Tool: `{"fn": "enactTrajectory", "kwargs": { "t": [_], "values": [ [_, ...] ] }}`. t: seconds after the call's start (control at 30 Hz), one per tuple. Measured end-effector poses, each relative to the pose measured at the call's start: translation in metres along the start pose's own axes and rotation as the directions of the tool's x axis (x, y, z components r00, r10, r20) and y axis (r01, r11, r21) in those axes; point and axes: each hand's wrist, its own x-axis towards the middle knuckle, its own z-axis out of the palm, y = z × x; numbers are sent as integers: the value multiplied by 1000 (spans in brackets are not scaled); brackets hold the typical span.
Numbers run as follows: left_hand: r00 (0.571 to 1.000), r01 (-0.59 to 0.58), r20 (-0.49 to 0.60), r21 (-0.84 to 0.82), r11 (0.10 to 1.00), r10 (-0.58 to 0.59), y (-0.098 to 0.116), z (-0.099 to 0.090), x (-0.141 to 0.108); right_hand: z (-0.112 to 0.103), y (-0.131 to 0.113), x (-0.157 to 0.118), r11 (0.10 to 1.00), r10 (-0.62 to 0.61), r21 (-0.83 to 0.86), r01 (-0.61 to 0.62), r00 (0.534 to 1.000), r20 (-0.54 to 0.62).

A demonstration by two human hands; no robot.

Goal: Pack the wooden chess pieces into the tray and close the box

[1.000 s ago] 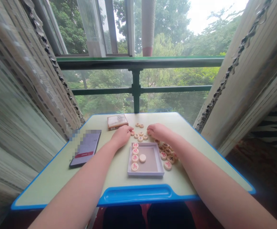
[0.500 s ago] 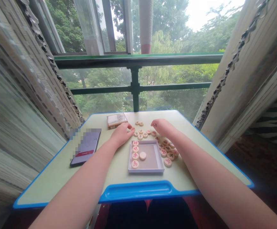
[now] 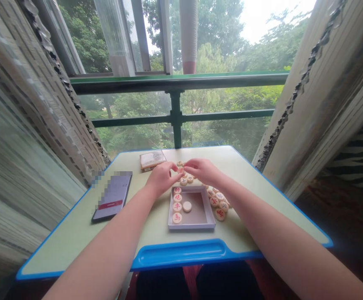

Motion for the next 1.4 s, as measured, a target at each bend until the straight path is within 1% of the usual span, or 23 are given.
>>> {"fn": "enactTrajectory", "kwargs": {
  "t": [0.13, 0.23, 0.33, 0.43, 0.47, 0.53, 0.6, 0.67, 0.73, 0.8, 1.0, 1.07, 1.23, 1.3, 1.4],
  "values": [
    [999, -3, 34, -15, 1000, 4, 3, 1, -2, 6, 2, 0, 993, 66, 98, -65, 998, 0],
    [999, -13, 51, -10, 1000, 14, 4, 1, -3, 10, 6, 1, 972, 117, 201, -118, 993, 20],
    [999, -10, 49, -14, 1000, 11, 5, -1, -3, 7, 6, 1, 952, 174, 251, -177, 984, 33],
    [1000, 25, 9, -2, 1000, -25, 2, -4, -2, -4, 3, -1, 962, 212, 177, -210, 977, 11],
    [999, 44, -7, 10, 999, -44, 0, -5, -1, -9, 1, -2, 968, 201, 150, -204, 979, 33],
    [996, 84, -17, 34, 996, -84, -5, -6, 0, -16, -3, -6, 980, 141, 117, -158, 980, 143],
    [994, 111, -4, 45, 993, -111, -9, -5, 0, -19, -7, -11, 993, 77, 68, -99, 959, 274],
    [993, 121, 9, 39, 992, -121, -11, -5, -1, -17, -11, -15, 998, 53, -44, -40, 937, 346],
    [992, 122, 10, 30, 992, -123, -10, -5, -2, -14, -16, -19, 984, 46, -175, 18, 933, 358],
    [993, 117, 13, 23, 993, -117, -7, -6, -3, -9, -19, -21, 963, 37, -264, 60, 936, 349],
    [994, 100, 29, 36, 994, -101, -8, -4, -3, 1, -24, -26, 905, 31, -414, 99, 954, 298],
    [994, 103, 24, 40, 994, -104, -9, -4, -3, 1, -26, -28, 891, 34, -441, 107, 953, 300],
    [991, 123, 44, 59, 991, -126, -9, -4, -4, -5, -26, -31, 895, 54, -429, 121, 926, 373],
    [991, 114, 65, 54, 992, -118, -8, -4, -5, -5, -24, -31, 887, 57, -444, 127, 923, 380],
    [986, 107, 126, 23, 994, -109, -7, -2, -4, -2, -21, -29, 877, 31, -455, 154, 927, 374]
  ]
}}
